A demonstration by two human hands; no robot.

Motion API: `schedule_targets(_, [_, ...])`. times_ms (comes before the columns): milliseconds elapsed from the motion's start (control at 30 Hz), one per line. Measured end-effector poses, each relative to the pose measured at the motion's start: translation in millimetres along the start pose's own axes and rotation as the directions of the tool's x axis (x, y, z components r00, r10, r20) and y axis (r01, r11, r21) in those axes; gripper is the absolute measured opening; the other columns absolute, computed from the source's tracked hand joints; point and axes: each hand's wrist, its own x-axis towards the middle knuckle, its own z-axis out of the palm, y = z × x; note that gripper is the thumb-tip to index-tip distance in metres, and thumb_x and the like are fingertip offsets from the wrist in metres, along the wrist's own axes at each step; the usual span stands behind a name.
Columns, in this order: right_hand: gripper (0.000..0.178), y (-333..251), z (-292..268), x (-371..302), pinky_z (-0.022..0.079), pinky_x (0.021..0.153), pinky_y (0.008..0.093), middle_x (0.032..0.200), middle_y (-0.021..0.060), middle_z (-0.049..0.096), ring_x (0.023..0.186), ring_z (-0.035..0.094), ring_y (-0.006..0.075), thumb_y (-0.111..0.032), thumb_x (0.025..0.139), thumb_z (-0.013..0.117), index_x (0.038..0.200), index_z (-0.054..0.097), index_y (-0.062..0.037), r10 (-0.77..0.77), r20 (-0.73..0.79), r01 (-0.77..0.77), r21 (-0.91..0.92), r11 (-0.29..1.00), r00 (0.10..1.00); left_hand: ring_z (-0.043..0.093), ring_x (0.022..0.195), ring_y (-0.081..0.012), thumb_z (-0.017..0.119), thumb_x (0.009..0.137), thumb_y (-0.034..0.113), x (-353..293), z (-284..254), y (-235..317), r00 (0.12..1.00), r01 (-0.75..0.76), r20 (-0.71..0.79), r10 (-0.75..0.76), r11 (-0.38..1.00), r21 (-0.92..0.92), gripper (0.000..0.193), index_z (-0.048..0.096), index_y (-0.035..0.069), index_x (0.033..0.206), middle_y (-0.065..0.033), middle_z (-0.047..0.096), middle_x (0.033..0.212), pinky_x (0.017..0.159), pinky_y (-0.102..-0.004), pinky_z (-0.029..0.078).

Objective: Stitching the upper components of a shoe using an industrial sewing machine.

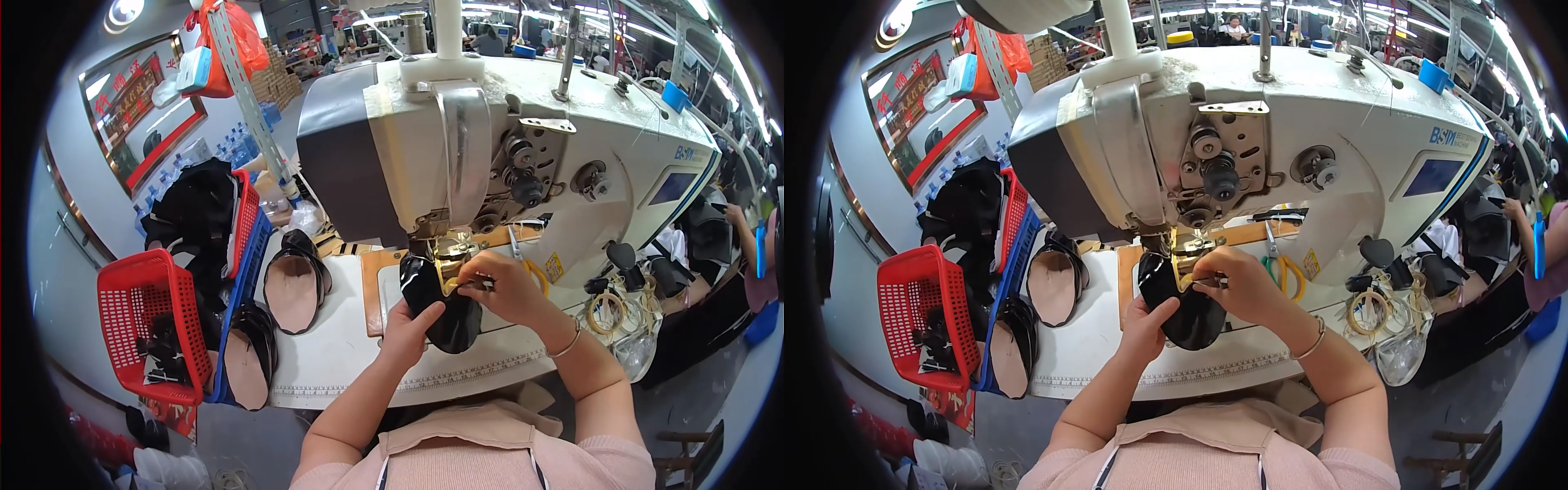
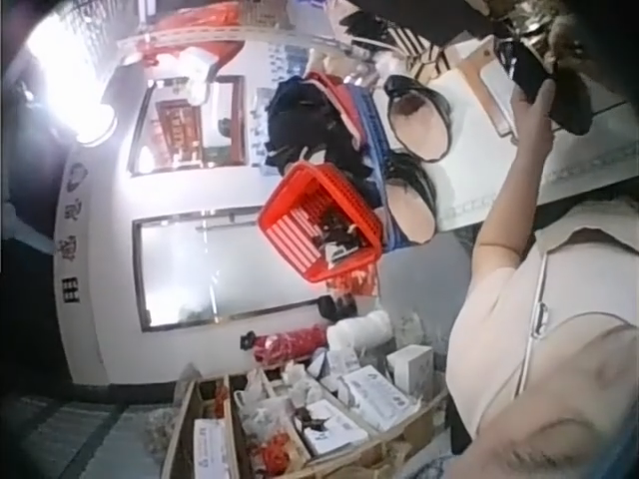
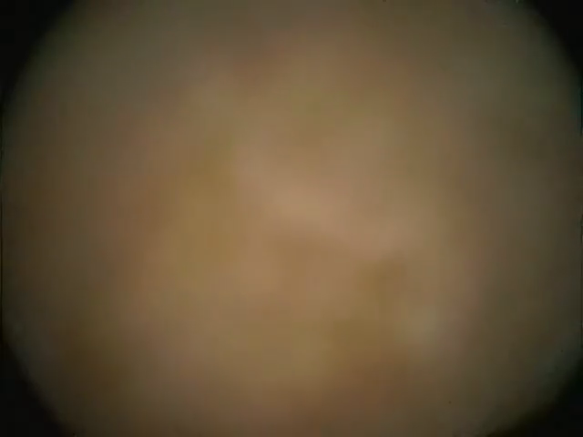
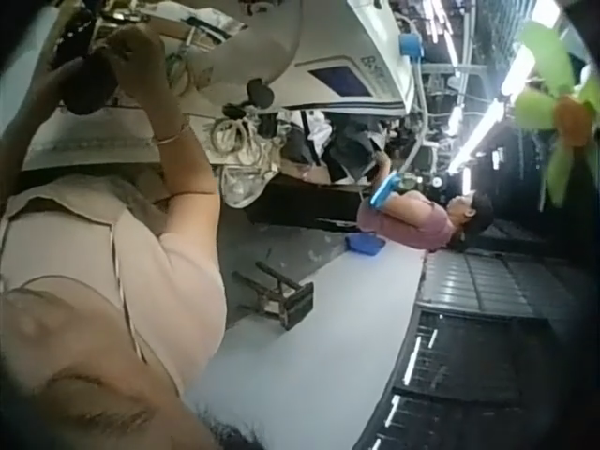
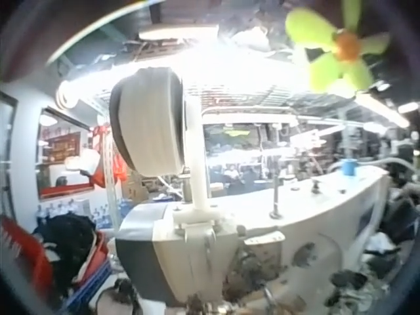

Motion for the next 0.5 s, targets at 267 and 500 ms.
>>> schedule_targets(267, [0.021, -10, -2, -3, 0.046, 0.061, 0.032, 0.078, 0.0049, 0.057, 0.072, 0.057, 0.0237, 0.001, 0.069, 0.07, 0.084, 0.058, -0.0077, -0.283, -0.086, 0.251, -0.267, 0.93, 0.955, 0.042, 0.124, -0.0212, 0.042, 0.092, 0.021, 8, 17, -10, 0.911, 0.092, 0.374, 0.173, 0.799, -0.594, 0.046, 0.038, 0.004, 0.135, -0.0073, 0.04, 0.138, 0.105, -0.0351, 0.032])
schedule_targets(500, [0.023, -17, -5, -1, 0.047, 0.061, 0.0325, 0.078, 0.0037, 0.057, 0.072, 0.058, 0.023, 0.0, 0.069, 0.07, 0.087, 0.059, -0.0085, -0.124, -0.027, 0.121, -0.102, 0.987, 0.992, 0.056, 0.101, -0.0157, 0.049, 0.092, 0.025, 25, 18, -36, 0.971, 0.075, 0.227, 0.068, 0.82, -0.568, 0.031, 0.051, 0.007, 0.117, -0.007, 0.056, 0.111, 0.09, -0.0284, 0.044])
